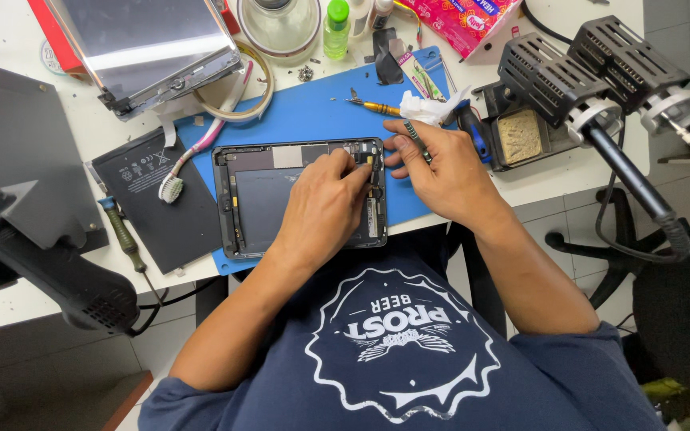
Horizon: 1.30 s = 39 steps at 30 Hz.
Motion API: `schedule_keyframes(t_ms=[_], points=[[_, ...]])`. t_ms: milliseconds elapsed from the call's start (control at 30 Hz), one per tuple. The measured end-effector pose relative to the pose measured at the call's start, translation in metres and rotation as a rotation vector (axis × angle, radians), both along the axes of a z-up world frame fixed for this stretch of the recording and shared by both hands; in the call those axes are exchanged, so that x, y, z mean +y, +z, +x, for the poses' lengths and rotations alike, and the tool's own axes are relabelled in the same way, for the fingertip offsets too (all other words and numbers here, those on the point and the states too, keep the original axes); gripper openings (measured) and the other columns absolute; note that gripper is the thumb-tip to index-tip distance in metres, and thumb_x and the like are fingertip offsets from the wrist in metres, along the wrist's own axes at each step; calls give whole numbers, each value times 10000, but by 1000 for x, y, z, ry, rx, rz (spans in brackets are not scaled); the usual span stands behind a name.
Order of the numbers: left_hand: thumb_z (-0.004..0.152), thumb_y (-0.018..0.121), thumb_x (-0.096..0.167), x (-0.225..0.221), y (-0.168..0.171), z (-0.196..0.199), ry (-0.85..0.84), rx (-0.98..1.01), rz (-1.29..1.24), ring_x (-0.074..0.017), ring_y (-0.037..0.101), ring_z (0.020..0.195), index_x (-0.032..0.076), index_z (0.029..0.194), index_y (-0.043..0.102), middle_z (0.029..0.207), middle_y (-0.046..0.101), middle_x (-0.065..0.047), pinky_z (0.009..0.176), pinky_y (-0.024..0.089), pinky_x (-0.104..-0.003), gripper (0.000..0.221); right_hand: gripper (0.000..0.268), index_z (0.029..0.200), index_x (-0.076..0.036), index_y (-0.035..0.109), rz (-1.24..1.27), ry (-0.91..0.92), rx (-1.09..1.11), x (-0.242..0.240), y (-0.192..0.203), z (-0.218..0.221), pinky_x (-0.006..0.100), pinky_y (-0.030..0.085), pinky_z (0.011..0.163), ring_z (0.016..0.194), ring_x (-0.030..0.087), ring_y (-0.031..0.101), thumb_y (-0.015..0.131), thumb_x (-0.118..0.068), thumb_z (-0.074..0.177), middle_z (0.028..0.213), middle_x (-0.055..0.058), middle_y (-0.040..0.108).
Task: The person uses a screwdriver to remove screws from a disassembled tablet and then uses tweezers to lift and reposition internal components. The person continues to adjust small parts inside the device with both hands.
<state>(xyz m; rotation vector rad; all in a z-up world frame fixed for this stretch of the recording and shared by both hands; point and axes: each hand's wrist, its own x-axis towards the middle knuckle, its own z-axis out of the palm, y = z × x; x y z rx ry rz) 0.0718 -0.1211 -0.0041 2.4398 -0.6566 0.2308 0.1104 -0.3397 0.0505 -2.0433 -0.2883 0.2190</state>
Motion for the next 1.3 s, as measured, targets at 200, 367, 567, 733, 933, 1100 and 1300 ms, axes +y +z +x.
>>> schedule_keyframes(t_ms=[200, 367, 567, 733, 933, 1100, 1300], points=[[1016, 805, 122, -2, 1, 0, 26, 48, -54, -309, 661, 791, 82, 1127, 858, 938, 584, -56, 698, 518, -406, 129, 308, 1353, 21, 777, -7, 8, -20, 1, 1, 1, 402, 691, 710, 834, 308, 862, 554, -134, 1207, 1028, 230, 852], [1024, 788, 105, -4, 3, -3, 33, 16, -31, -318, 656, 781, 78, 1139, 851, 928, 571, -63, 686, 511, -424, 134, 303, 1344, 14, 780, 0, -1, -11, 0, -2, 1, 403, 694, 712, 843, 307, 863, 557, -138, 1206, 1035, 231, 853], [1036, 742, 56, -6, -1, -2, 13, -49, 10, -319, 618, 739, 51, 1127, 858, 907, 559, -82, 655, 473, -433, 147, 284, 1324, 7, 789, 9, -25, -19, 2, -2, 1, 398, 694, 724, 851, 299, 864, 570, -123, 1199, 1020, 221, 854], [985, 715, -6, -9, 1, -7, -12, -137, 141, -290, 561, 740, 9, 1210, 851, 939, 567, -110, 653, 410, -423, 264, 271, 1314, 17, 786, 6, -29, -23, 4, 0, 2, 399, 696, 735, 855, 296, 864, 576, -108, 1198, 1015, 215, 854], [967, 677, -48, -7, -14, -8, -55, -199, 108, -316, 540, 767, -58, 1253, 815, 947, 551, -147, 675, 399, -436, 318, 268, 1304, 56, 781, 1, -46, -38, 4, -3, 0, 424, 703, 747, 864, 319, 863, 587, -97, 1200, 1025, 247, 850], [1032, 647, -21, -7, -31, -6, -50, -289, 89, -311, 537, 760, -45, 1179, 774, 938, 531, -126, 669, 419, -428, 195, 251, 1299, 63, 777, 22, -67, -37, 6, -3, -1, 424, 708, 746, 865, 322, 861, 598, -76, 1192, 1036, 256, 848], [1059, 650, 10, -4, -34, -5, -55, -246, 60, -293, 536, 758, -12, 1137, 738, 944, 531, -105, 662, 423, -416, 119, 248, 1296, 54, 782, 39, -92, -22, 7, -4, -3, 415, 710, 749, 872, 315, 861, 602, -78, 1187, 1047, 258, 849]])
